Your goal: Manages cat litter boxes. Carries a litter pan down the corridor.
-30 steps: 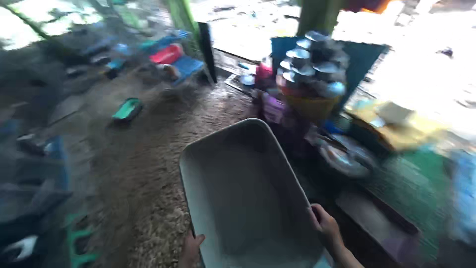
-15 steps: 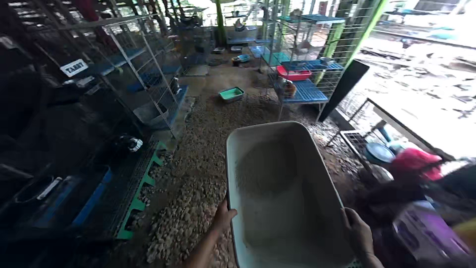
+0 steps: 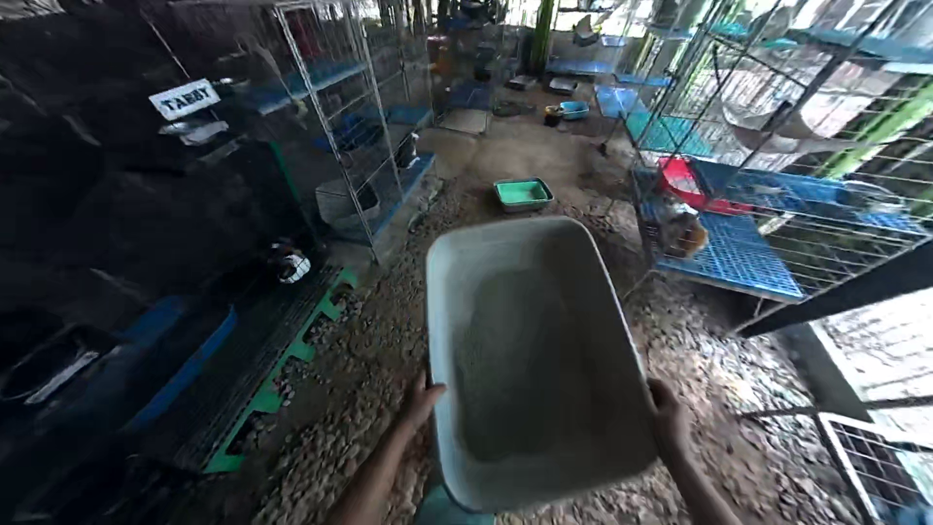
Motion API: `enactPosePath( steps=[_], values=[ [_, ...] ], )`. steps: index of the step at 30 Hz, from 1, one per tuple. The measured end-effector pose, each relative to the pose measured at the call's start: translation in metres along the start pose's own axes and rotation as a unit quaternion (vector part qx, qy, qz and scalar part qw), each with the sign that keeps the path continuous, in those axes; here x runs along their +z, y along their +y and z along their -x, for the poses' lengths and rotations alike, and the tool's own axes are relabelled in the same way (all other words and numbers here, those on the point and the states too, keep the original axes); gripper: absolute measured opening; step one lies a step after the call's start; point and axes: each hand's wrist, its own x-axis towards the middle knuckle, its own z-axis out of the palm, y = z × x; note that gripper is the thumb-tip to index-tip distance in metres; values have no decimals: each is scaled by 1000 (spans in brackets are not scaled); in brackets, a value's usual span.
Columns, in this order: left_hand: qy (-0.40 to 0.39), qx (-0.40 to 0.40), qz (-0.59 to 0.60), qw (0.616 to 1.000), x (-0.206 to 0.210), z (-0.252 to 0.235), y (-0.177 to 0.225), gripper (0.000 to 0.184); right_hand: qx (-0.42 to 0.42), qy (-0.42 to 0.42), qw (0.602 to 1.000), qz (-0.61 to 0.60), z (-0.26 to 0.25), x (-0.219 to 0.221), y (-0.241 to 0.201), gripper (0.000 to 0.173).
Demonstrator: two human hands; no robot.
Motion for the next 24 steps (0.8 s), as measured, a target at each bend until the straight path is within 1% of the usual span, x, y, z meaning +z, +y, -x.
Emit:
enactPosePath(
  steps=[2, 3, 5, 6, 7, 9, 11, 13, 14, 15, 17, 18, 20, 22, 24],
  values=[
    [76, -8, 10, 997, -23, -62, 19, 55, -10, -16, 999, -36, -50, 52, -44, 29],
    [113, -10, 12, 993, -44, -96, 29, 57, -14, -30, 998, -51, -72, 83, -71, 29],
    [165, 8, 1, 986, -86, -179, 62, 66, 6, -75, 995, -62, -130, 134, -132, 30],
    [166, -2, -3, 986, -88, -217, 77, 69, 22, -91, 994, -47, -163, 147, -144, 30],
    [147, -16, -9, 989, -80, -250, 94, 72, 42, -100, 994, -24, -198, 151, -146, 30],
    [80, -32, -40, 996, -44, -304, 139, 71, 78, -98, 992, 9, -265, 141, -124, 27],
    [-25, -20, -72, 997, 11, -359, 188, 71, 124, -82, 989, 6, -331, 120, -82, 28],
    [-117, -11, -93, 989, 70, -413, 219, 78, 184, -48, 982, -5, -385, 98, -44, 28],
    [-137, -11, -105, 985, 93, -445, 234, 81, 208, -34, 978, -13, -413, 96, -35, 27],
    [-140, -14, -119, 983, 109, -475, 248, 82, 230, -32, 973, -14, -438, 101, -35, 27],
    [-109, -16, -139, 984, 118, -534, 267, 84, 266, -65, 962, 1, -487, 128, -55, 27],
    [-87, -17, -139, 986, 113, -563, 274, 84, 271, -87, 959, 2, -517, 151, -64, 28],
    [-22, -14, -118, 993, 96, -618, 289, 81, 250, -122, 960, -18, -589, 199, -86, 30],
    [51, -32, -99, 993, 69, -650, 302, 80, 232, -179, 956, -31, -647, 243, -115, 31],
    [93, -63, -67, 991, 50, -664, 322, 81, 225, -241, 943, -39, -699, 262, -154, 34]
  ],
)
